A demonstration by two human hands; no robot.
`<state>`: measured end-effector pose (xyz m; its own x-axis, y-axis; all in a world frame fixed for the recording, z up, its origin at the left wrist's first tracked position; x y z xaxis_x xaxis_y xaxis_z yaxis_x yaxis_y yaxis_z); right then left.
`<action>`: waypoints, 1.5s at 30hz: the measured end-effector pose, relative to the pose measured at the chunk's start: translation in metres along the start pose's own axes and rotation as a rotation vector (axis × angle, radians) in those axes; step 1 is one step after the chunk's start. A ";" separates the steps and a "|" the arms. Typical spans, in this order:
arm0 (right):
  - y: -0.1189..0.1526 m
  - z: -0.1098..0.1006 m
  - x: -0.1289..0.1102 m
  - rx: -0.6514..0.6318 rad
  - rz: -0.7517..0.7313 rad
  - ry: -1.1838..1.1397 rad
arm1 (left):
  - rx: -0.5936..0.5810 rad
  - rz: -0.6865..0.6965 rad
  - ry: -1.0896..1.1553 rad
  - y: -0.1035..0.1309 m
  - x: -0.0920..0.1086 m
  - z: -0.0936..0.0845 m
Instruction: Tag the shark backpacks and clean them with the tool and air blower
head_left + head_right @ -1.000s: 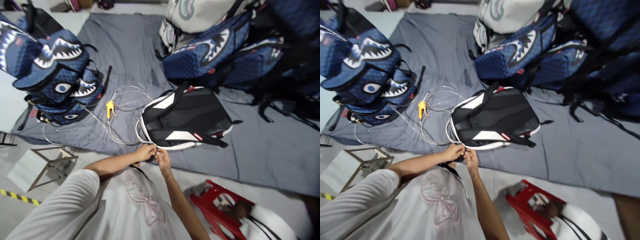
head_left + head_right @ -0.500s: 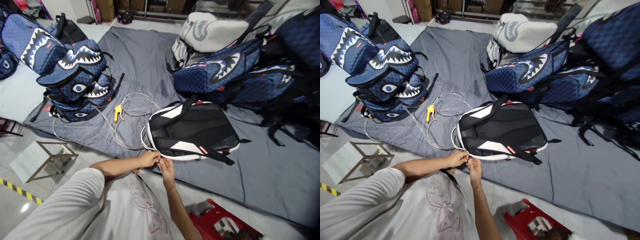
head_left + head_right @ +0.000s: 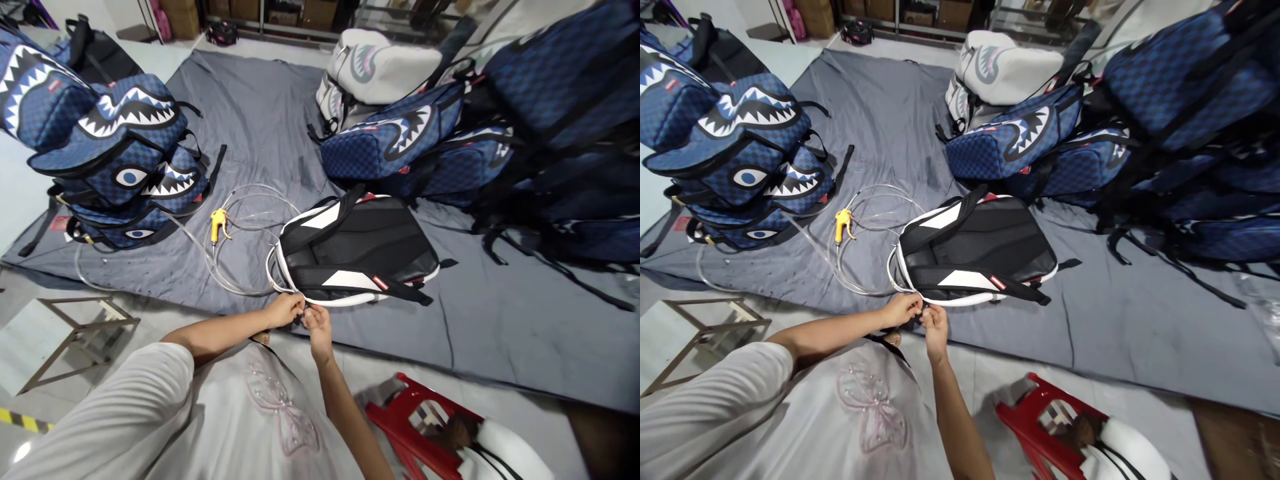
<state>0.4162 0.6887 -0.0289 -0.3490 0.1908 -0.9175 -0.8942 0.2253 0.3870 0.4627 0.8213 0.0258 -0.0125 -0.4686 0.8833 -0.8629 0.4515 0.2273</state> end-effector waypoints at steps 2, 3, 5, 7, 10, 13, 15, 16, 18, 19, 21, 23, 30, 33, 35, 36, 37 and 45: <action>0.001 0.001 -0.001 -0.012 0.006 -0.005 | 0.000 -0.001 0.007 0.000 0.000 0.000; 0.001 0.001 -0.002 -0.015 0.010 -0.005 | -0.001 -0.002 0.011 0.001 -0.001 0.001; 0.001 0.001 -0.003 -0.017 0.015 -0.005 | 0.003 -0.003 0.016 0.002 -0.002 0.002; 0.001 0.003 -0.004 -0.025 0.017 -0.012 | 0.011 -0.004 0.018 0.002 -0.004 0.002; 0.002 0.007 -0.005 -0.031 0.013 -0.027 | 0.019 -0.001 0.020 0.002 -0.008 0.003; 0.003 0.011 -0.005 0.001 0.007 -0.039 | 0.012 0.015 0.026 0.002 -0.011 0.003; 0.004 0.012 -0.006 0.024 -0.003 -0.048 | 0.008 0.030 0.028 0.001 -0.012 0.003; 0.004 0.012 -0.007 0.031 -0.010 -0.051 | 0.007 0.036 0.029 0.000 -0.012 0.002; 0.005 0.011 -0.008 0.038 -0.018 -0.053 | 0.007 0.043 0.029 -0.002 -0.011 0.002; 0.006 0.010 -0.008 0.041 -0.017 -0.053 | 0.008 0.043 0.026 -0.002 -0.010 0.002; 0.008 0.007 -0.007 0.048 -0.009 -0.050 | 0.013 0.035 0.010 -0.001 -0.007 0.003; 0.009 0.004 -0.006 0.053 0.000 -0.049 | 0.021 0.023 -0.015 0.000 -0.005 0.003; 0.000 0.002 -0.003 0.040 0.007 -0.021 | 0.012 -0.013 -0.085 -0.002 -0.004 0.004; -0.001 0.001 -0.001 0.025 0.015 -0.001 | 0.014 -0.021 -0.104 0.000 -0.005 0.004; -0.002 0.000 0.000 0.019 0.017 0.025 | 0.001 -0.025 -0.113 0.000 -0.006 0.005; -0.003 -0.001 0.000 0.023 0.016 0.040 | -0.006 -0.026 -0.118 0.001 -0.007 0.005; -0.004 -0.002 0.000 0.031 0.013 0.055 | -0.011 -0.028 -0.124 0.001 -0.008 0.005; -0.005 0.002 -0.007 0.000 0.043 0.197 | -0.056 -0.004 -0.200 0.002 -0.007 0.005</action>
<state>0.4236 0.6882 -0.0237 -0.4354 0.0097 -0.9002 -0.8771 0.2208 0.4266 0.4590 0.8217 0.0181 -0.1138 -0.6098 0.7844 -0.8337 0.4880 0.2584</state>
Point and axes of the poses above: each hand's wrist, its own y-axis away from the middle knuckle, its own z-axis out of the palm, x = y × z, the point moved 8 cm from there along -y, towards the middle knuckle, and after that the axes turned 4 degrees about -y, right-handed, at the moved point
